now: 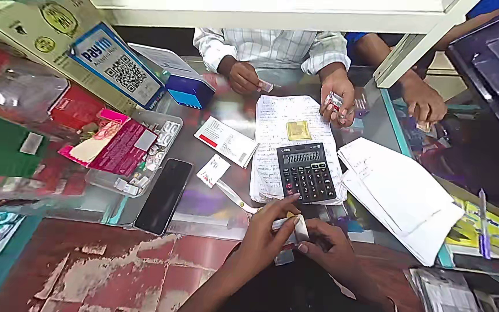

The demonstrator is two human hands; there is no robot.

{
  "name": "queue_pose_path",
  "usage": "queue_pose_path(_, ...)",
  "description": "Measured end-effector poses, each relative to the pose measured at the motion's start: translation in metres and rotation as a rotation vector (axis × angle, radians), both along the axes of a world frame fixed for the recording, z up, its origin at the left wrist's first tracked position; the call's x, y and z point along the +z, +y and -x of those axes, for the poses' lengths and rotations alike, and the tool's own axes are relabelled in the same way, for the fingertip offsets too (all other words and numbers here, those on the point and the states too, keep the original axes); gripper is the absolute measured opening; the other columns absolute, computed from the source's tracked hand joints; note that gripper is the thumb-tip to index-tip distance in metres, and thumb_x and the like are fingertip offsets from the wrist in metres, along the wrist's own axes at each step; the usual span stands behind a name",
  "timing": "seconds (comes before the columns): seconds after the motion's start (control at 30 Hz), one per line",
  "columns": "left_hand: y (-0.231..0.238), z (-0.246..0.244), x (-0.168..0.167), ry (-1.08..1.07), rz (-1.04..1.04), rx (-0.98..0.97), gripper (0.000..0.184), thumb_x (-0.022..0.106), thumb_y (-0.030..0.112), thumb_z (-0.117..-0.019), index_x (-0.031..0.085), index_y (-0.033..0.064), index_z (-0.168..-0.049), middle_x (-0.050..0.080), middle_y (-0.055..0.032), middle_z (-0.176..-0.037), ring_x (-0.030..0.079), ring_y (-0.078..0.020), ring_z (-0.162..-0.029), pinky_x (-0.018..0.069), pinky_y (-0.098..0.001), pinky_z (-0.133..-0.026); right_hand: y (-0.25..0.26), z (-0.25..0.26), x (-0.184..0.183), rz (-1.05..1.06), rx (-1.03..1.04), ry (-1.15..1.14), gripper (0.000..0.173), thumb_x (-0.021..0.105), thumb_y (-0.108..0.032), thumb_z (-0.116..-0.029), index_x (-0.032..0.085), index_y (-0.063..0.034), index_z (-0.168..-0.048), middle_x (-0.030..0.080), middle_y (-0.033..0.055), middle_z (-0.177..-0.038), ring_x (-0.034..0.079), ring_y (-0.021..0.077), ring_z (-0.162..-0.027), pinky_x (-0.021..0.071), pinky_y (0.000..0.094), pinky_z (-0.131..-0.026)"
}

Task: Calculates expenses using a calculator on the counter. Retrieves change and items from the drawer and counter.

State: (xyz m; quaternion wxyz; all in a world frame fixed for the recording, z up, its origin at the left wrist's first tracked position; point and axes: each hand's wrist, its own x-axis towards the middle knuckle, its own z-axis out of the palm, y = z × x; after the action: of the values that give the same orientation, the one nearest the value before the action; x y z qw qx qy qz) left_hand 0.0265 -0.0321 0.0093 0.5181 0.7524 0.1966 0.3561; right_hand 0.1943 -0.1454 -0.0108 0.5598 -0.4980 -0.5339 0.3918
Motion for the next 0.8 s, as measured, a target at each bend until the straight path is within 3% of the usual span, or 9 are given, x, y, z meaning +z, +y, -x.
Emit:
queue_pose_path(0.07,-0.005,-0.009,-0.003,-0.070,-0.040,0.024,0.035,0.063,0.011,-0.1004,0.061,-0.0029,-0.132,0.073,-0.0091,-0.109,0.069,-0.0092,-0.096,0.0575,-0.0251,-0.089,0.000,-0.002,0.003,0.035,0.006,0.035,0.017,0.072,-0.024,-0.0951,0.072,-0.0091,-0.102,0.073,-0.0050,-0.085,0.066,-0.0026,-0.073,0.0562,0.0155,-0.066)
queue_pose_path(0.17,0.004,-0.006,0.009,-0.089,-0.165,-0.013,0.032,0.064,0.011,-0.1002,0.062,-0.0045,-0.129,0.071,-0.0135,-0.112,0.068,-0.0097,-0.094,0.0563,-0.0221,-0.088,0.002,-0.004,0.007,0.027,-0.058,0.034,0.008,0.072,-0.024,-0.0940,0.074,-0.0184,-0.100,0.072,-0.0113,-0.086,0.065,-0.0052,-0.074,0.0555,0.0141,-0.067)
queue_pose_path(0.27,0.048,0.019,0.028,0.222,-0.488,-0.001,0.030,0.064,0.017,-0.1001,0.067,0.0052,-0.128,0.070,-0.0103,-0.124,0.066,-0.0210,-0.113,0.0498,-0.0388,-0.101,0.002,-0.017,0.017,0.054,-0.236,0.039,0.012,0.071,-0.026,-0.0929,0.071,-0.0267,-0.105,0.071,-0.0184,-0.085,0.064,-0.0070,-0.071,0.0557,0.0139,-0.064)
queue_pose_path(0.37,0.118,0.046,0.044,0.563,-0.646,0.054,0.043,0.073,0.009,-0.0908,0.065,0.0042,-0.133,0.065,-0.0140,-0.135,0.062,-0.0332,-0.123,0.0483,-0.0579,-0.101,-0.002,-0.035,0.023,0.104,-0.376,0.102,0.017,0.067,-0.017,-0.0930,0.067,-0.0138,-0.109,0.073,-0.0118,-0.085,0.067,-0.0004,-0.066,0.0578,0.0177,-0.060)
queue_pose_path(0.47,0.177,0.050,0.056,0.863,-0.721,0.034,0.066,0.078,-0.001,-0.0814,0.059,0.0088,-0.143,0.053,-0.0148,-0.151,0.045,-0.0401,-0.142,0.0354,-0.0680,-0.110,0.001,-0.042,0.028,0.137,-0.436,0.032,0.018,0.064,-0.015,-0.0929,0.068,-0.0089,-0.110,0.074,-0.0110,-0.086,0.070,-0.0015,-0.074,0.0588,0.0155,-0.068)
queue_pose_path(0.53,0.201,0.041,0.064,1.075,-0.678,-0.076,0.081,0.076,-0.004,-0.0793,0.048,0.0136,-0.153,0.038,-0.0125,-0.163,0.028,-0.0404,-0.152,0.0214,-0.0696,-0.117,0.002,-0.044,0.029,0.130,-0.430,-0.029,0.018,0.065,-0.017,-0.0936,0.070,-0.0077,-0.109,0.074,-0.0097,-0.088,0.070,-0.0020,-0.079,0.0586,0.0151,-0.072)
queue_pose_path(0.63,0.219,0.028,0.064,1.230,-0.703,-0.159,0.101,0.087,0.002,-0.0713,0.039,0.0186,-0.159,0.029,-0.0118,-0.167,0.018,-0.0399,-0.155,0.0120,-0.0699,-0.120,0.005,-0.047,0.031,0.120,-0.396,-0.065,0.027,0.067,-0.016,-0.0941,0.068,-0.0022,-0.117,0.075,-0.0059,-0.094,0.071,-0.0007,-0.082,0.0593,0.0157,-0.075)
queue_pose_path(0.73,0.226,0.020,0.057,1.270,-0.749,-0.214,0.113,0.092,0.006,-0.0642,0.035,0.0205,-0.161,0.030,-0.0111,-0.167,0.018,-0.0399,-0.155,0.0121,-0.0693,-0.120,0.003,-0.062,0.029,0.080,-0.450,-0.225,0.040,0.065,-0.015,-0.0952,0.062,0.0050,-0.129,0.067,-0.0072,-0.079,0.058,-0.0060,-0.065,0.0499,0.0109,-0.061)
queue_pose_path(0.8,0.228,0.019,0.059,1.291,-0.761,-0.204,0.110,0.095,0.012,-0.0627,0.040,0.0209,-0.158,0.036,-0.0105,-0.164,0.023,-0.0396,-0.154,0.0152,-0.0682,-0.120,-0.002,-0.075,0.028,0.038,-0.555,-0.411,0.039,0.062,-0.018,-0.0985,0.062,0.0067,-0.129,0.066,-0.0019,-0.078,0.055,-0.0063,-0.063,0.0475,0.0105,-0.060)
